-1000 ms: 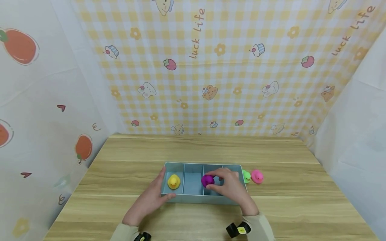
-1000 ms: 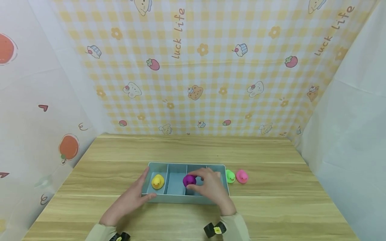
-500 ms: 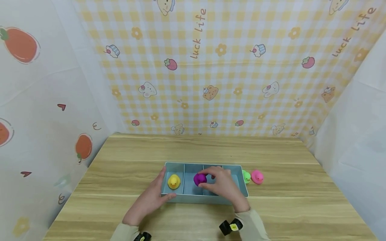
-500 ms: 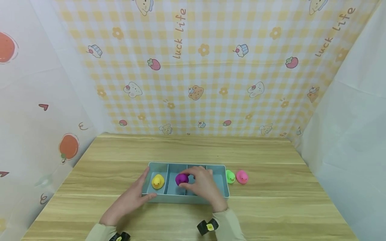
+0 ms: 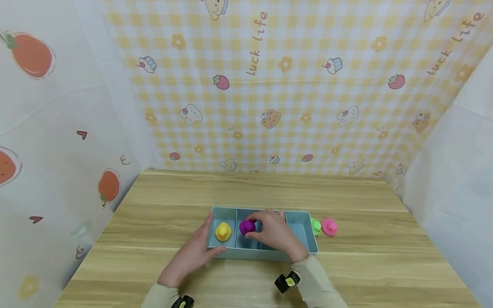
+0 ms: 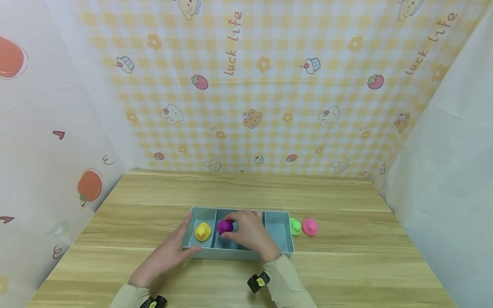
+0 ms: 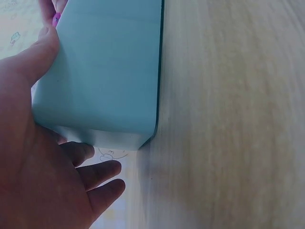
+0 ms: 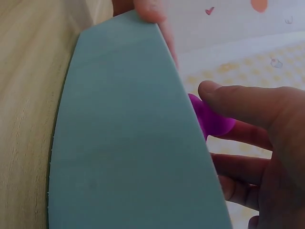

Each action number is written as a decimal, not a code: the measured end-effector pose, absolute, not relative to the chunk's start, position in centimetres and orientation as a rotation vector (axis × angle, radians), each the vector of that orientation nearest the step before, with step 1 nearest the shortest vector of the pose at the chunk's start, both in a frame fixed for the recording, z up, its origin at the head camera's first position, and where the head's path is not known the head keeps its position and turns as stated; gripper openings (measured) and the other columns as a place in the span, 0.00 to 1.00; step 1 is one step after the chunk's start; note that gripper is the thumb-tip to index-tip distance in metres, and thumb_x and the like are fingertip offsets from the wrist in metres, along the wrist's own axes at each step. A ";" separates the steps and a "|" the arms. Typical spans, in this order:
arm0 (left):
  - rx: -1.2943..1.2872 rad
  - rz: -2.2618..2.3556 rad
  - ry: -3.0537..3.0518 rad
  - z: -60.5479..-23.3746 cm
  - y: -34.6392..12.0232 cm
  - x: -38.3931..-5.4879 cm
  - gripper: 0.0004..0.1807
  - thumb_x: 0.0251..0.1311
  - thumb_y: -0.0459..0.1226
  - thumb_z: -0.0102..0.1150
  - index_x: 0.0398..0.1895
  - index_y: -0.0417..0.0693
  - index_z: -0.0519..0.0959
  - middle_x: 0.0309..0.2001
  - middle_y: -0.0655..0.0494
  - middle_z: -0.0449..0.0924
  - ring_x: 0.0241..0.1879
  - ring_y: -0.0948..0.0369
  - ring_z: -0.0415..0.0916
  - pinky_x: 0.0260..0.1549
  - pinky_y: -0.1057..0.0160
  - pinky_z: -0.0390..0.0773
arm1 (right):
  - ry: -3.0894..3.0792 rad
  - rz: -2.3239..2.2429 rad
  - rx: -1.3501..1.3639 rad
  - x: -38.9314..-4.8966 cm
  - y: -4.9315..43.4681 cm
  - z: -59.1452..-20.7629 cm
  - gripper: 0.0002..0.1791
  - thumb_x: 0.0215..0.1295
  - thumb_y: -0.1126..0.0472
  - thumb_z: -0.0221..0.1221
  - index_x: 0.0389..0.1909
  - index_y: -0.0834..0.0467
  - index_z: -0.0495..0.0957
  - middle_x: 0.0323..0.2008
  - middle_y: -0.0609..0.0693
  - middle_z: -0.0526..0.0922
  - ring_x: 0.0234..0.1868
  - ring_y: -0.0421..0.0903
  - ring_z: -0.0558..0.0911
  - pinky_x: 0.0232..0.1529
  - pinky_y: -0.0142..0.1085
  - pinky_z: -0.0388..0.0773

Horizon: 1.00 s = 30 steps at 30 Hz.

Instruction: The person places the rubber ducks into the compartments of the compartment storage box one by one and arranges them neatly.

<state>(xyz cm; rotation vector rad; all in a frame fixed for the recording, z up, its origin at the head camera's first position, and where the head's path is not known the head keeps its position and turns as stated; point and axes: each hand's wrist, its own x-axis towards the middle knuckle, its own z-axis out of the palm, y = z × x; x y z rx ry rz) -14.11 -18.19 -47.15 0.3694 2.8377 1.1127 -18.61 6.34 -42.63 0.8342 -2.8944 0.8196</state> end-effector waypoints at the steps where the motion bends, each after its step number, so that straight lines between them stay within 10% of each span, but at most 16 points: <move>1: 0.368 1.116 2.836 -47.1 -18.2 -14.1 0.56 0.56 0.53 0.63 0.76 0.43 0.39 0.74 0.40 0.47 0.70 0.42 0.55 0.66 0.43 0.60 | -2.903 0.809 0.835 -18.7 6.2 -42.7 0.18 0.51 0.48 0.71 0.43 0.48 0.84 0.40 0.40 0.85 0.44 0.42 0.76 0.40 0.39 0.56; 30: 0.321 1.128 2.794 -47.2 -18.1 -14.2 0.56 0.57 0.54 0.63 0.77 0.46 0.37 0.74 0.40 0.46 0.71 0.42 0.52 0.67 0.43 0.58 | -2.925 0.478 0.694 -18.6 4.0 -44.5 0.15 0.44 0.54 0.75 0.36 0.49 0.85 0.36 0.46 0.87 0.39 0.46 0.66 0.33 0.41 0.56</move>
